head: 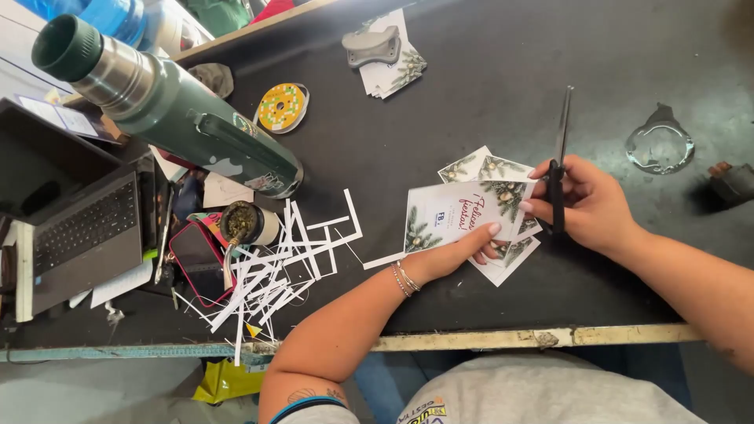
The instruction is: The person uses scissors to trim the edges of several small printed cards with a holiday design. They hold the cards in one hand and cut along the sides, then place the finished cards into a pile on the table.
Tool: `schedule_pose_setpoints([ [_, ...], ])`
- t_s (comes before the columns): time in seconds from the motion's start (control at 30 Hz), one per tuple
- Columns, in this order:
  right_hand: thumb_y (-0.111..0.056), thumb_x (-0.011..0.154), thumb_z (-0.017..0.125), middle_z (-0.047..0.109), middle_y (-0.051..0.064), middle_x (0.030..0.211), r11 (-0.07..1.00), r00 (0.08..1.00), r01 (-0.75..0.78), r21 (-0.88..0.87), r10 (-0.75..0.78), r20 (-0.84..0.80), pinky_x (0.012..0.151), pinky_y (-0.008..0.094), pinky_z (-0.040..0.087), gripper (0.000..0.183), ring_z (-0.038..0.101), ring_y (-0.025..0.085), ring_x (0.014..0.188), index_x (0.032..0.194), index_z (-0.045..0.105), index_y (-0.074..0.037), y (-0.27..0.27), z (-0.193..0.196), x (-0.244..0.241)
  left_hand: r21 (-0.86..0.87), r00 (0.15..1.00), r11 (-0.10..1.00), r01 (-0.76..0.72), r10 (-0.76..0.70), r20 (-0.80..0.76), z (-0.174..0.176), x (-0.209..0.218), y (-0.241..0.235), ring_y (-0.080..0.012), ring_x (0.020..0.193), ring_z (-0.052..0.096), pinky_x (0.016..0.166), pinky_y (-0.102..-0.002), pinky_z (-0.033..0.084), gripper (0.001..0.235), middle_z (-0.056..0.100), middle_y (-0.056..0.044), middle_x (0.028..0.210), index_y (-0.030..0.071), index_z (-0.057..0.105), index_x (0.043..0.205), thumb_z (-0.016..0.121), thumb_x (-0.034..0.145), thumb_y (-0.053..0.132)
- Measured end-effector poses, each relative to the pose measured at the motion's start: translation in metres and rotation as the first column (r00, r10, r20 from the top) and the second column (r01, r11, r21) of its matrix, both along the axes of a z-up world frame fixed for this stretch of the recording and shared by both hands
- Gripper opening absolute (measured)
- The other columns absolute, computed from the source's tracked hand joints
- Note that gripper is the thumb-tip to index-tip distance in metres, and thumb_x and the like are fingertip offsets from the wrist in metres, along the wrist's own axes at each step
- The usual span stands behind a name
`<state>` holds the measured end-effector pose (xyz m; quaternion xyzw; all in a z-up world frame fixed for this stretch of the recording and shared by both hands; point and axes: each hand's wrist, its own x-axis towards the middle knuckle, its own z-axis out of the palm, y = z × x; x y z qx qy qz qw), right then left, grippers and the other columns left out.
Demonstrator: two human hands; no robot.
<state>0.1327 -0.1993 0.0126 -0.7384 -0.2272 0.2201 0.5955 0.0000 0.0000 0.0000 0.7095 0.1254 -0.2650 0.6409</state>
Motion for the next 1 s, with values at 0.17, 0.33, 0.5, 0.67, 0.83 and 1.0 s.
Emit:
schedule_pose_setpoints([
  [0.17,-0.007,0.087,0.076,0.073,0.013,0.071,0.993,0.991,-0.107,0.041,0.11,-0.071,0.063,0.029,0.059,0.033,0.071,0.018,0.059,0.114,0.058,-0.006,0.001,0.005,-0.012,-0.049,0.969,0.968,-0.246,0.247,0.017,0.01,0.002,0.003,-0.0152,0.087,0.065,0.1,-0.029,0.048,0.073,0.073,-0.009,0.103,0.004,0.069,0.115,0.037,0.093,0.066],
  [0.33,-0.016,0.083,0.078,0.069,0.005,0.06,0.969,0.97,-0.244,-0.019,0.244,-0.012,0.055,0.026,0.058,0.026,0.066,0.012,0.049,0.104,0.064,-0.008,-0.003,-0.005,-0.034,-0.107,0.887,0.886,-0.452,0.459,0.052,0.025,-0.009,0.0,-0.0102,0.098,0.059,0.113,-0.032,0.031,0.08,0.063,0.002,0.107,0.015,0.064,0.135,0.024,0.092,0.07],
  [0.5,-0.016,0.075,0.083,0.073,0.011,0.049,0.933,0.934,-0.358,0.016,0.358,-0.008,0.054,0.032,0.062,0.026,0.077,0.021,0.045,0.097,0.075,-0.005,0.0,-0.005,-0.046,-0.474,0.579,0.677,-0.563,0.733,0.359,-0.023,-0.008,-0.018,-0.0156,0.078,0.076,0.067,-0.02,0.065,0.039,0.077,-0.016,0.101,-0.001,0.071,0.106,0.059,0.109,0.036],
  [0.67,-0.019,0.079,0.08,0.071,0.009,0.048,0.929,0.929,-0.369,0.001,0.369,0.014,0.055,0.032,0.061,0.024,0.075,0.019,0.045,0.097,0.074,-0.004,0.0,-0.007,-0.047,-0.474,0.537,0.641,-0.603,0.766,0.353,-0.019,-0.009,-0.028,-0.0149,0.075,0.076,0.068,-0.02,0.064,0.031,0.077,-0.015,0.093,0.0,0.073,0.101,0.065,0.106,0.03],
  [0.83,-0.017,0.083,0.075,0.069,0.009,0.048,0.928,0.93,-0.366,0.067,0.366,0.017,0.059,0.033,0.061,0.021,0.075,0.02,0.048,0.098,0.072,-0.002,-0.001,-0.009,-0.049,-0.457,0.575,0.661,-0.595,0.747,0.333,0.005,-0.011,-0.032,-0.0123,0.08,0.075,0.074,-0.021,0.064,0.029,0.078,-0.012,0.093,0.0,0.075,0.105,0.067,0.104,0.029],
  [1.0,-0.019,0.083,0.075,0.069,0.008,0.048,0.919,0.922,-0.387,0.07,0.385,0.038,0.059,0.034,0.062,0.023,0.074,0.019,0.048,0.098,0.071,-0.002,-0.001,-0.009,-0.045,-0.452,0.591,0.654,-0.607,0.751,0.293,0.028,-0.016,-0.033,-0.0078,0.084,0.074,0.083,-0.021,0.063,0.03,0.078,-0.006,0.097,0.004,0.076,0.109,0.069,0.103,0.032],
])
